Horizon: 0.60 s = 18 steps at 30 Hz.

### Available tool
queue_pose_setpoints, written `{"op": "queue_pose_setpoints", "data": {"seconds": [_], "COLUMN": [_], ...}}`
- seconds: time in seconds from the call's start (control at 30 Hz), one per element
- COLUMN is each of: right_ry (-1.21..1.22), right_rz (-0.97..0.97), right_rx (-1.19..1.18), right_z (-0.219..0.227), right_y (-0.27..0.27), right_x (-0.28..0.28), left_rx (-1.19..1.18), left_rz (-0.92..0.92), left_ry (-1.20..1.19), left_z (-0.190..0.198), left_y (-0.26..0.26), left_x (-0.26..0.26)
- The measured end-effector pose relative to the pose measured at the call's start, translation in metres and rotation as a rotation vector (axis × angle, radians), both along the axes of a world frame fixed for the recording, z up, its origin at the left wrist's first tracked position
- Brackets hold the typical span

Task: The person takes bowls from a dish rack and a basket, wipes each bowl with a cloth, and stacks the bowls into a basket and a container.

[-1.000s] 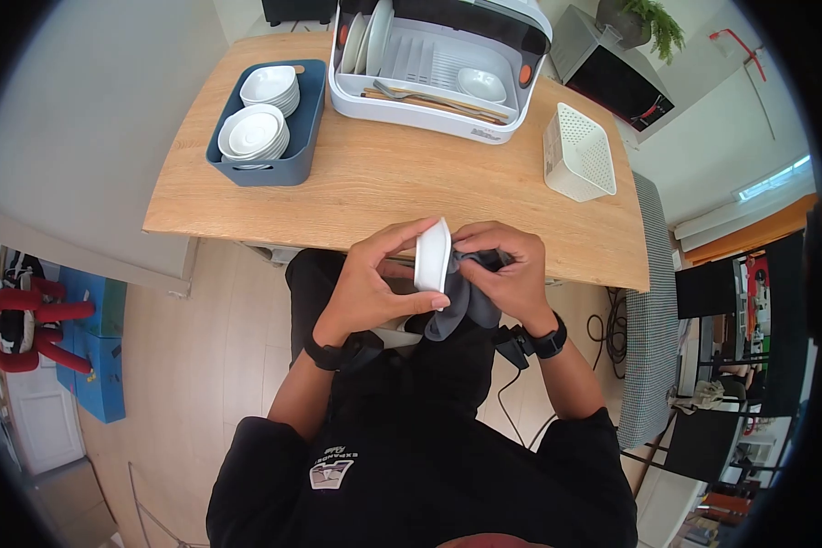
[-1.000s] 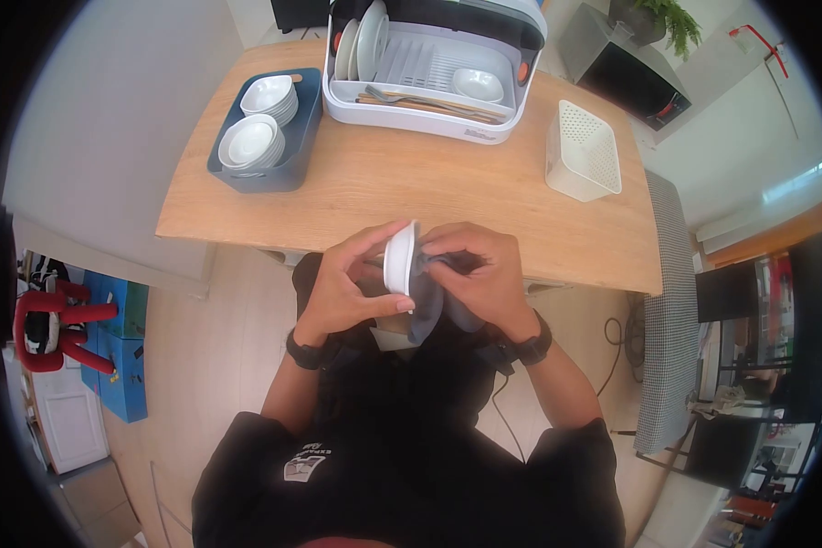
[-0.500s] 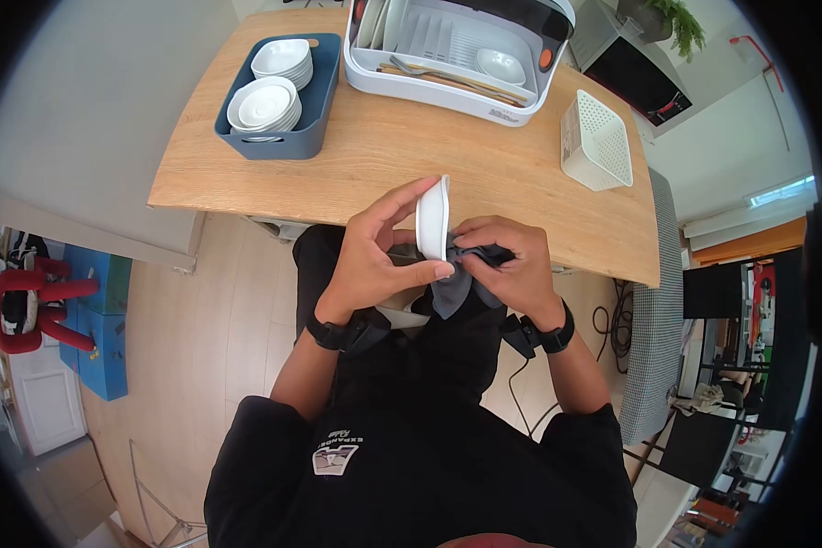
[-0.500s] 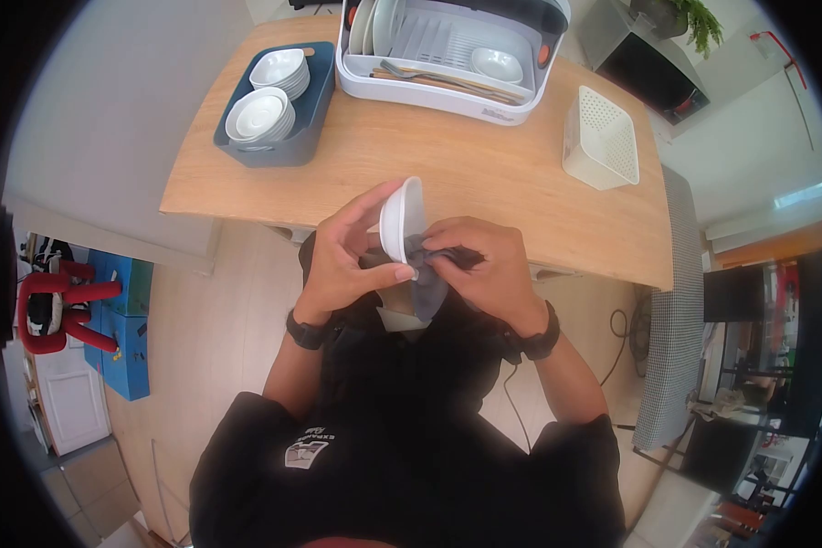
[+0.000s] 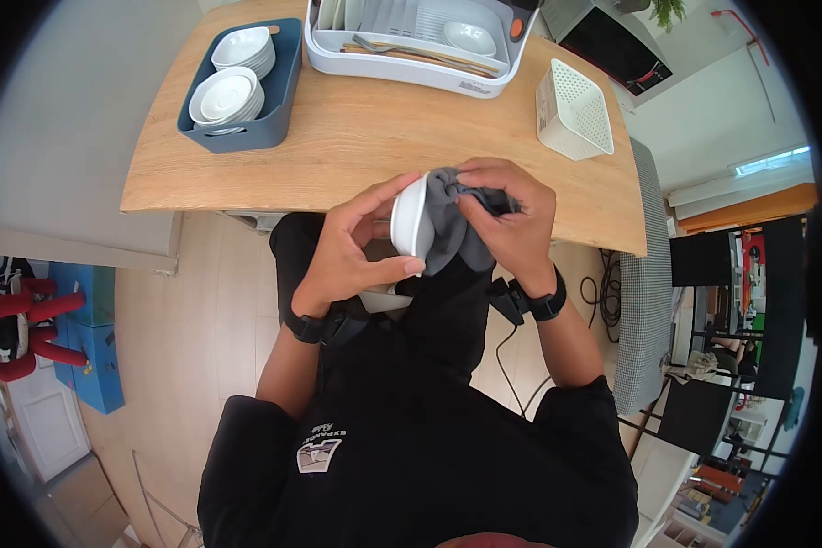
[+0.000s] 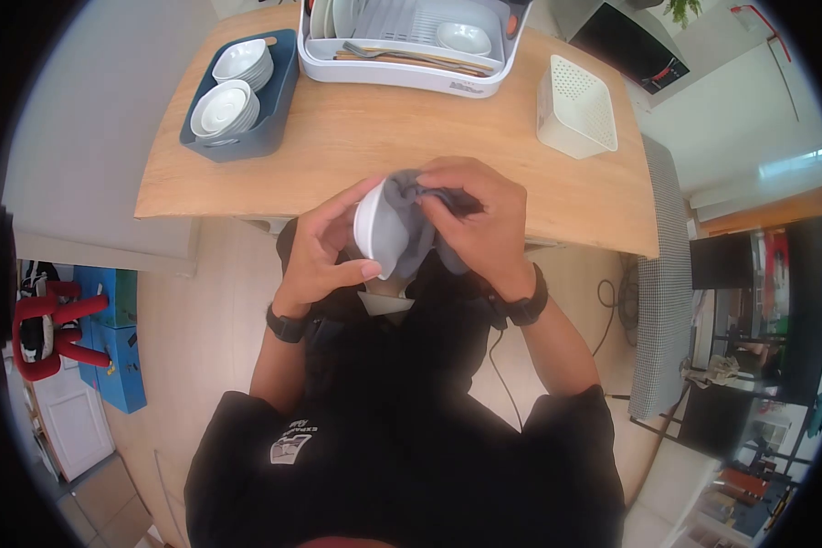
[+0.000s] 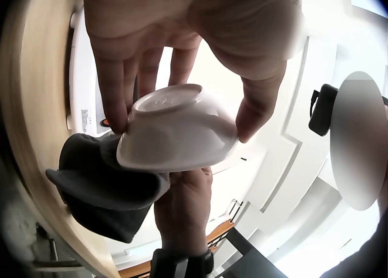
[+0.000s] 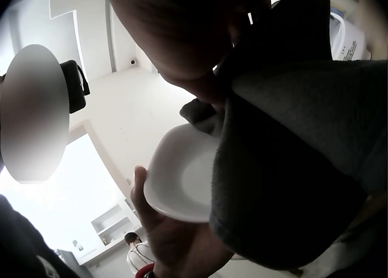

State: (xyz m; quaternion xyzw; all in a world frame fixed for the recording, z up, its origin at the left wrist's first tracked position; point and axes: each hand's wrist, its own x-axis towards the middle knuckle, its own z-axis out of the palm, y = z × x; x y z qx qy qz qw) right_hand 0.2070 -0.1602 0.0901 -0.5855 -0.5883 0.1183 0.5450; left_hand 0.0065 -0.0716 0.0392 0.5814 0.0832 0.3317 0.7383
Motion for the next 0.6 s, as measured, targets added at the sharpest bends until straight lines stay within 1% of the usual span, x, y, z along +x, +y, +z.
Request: {"op": "queue_pose_setpoints", "data": {"seconds": [0.03,0.1,0.13,0.17,0.23,0.3,0.37,0.47,0.53,0.57,0.6], "right_ry": [-0.002,-0.056,-0.058,-0.065,-0.071,-0.056,-0.028,0.025,0.062,0.041,0.02], "right_rz": [-0.009,-0.033,-0.04,-0.036,-0.031,0.019,0.047,0.114,0.164,0.192,0.219], "right_rx": [-0.011,-0.006,-0.012,-0.03,-0.046,-0.069,-0.067,-0.077,-0.081,-0.075,-0.066], "right_z": [-0.001,-0.005,-0.007,-0.009,-0.012,-0.013,-0.013,-0.012,-0.01,-0.007,-0.005], "right_y": [0.0,0.0,-0.003,-0.004,-0.006,-0.009,-0.012,-0.017,-0.02,-0.021,-0.021], "right_x": [0.003,0.009,0.01,0.011,0.012,0.011,0.009,0.004,-0.001,-0.003,-0.005], "left_rx": [-0.011,-0.109,-0.112,-0.113,-0.275,-0.267,-0.343,-0.311,-0.274,-0.24,-0.247], "left_rz": [-0.009,-0.029,-0.009,-0.012,0.033,0.057,0.125,0.16,0.182,0.191,0.148], "left_ry": [-0.002,-0.044,-0.1,-0.103,-0.167,-0.135,-0.142,-0.177,-0.155,-0.142,-0.132], "left_z": [0.002,0.006,0.003,0.001,-0.002,0.0,0.002,0.002,-0.005,-0.008,-0.009], "left_y": [-0.002,-0.002,-0.003,-0.002,0.0,0.001,0.0,0.001,0.0,0.0,-0.001], "left_x": [-0.001,-0.003,-0.002,-0.001,-0.001,-0.001,0.002,0.008,0.011,0.012,0.012]}}
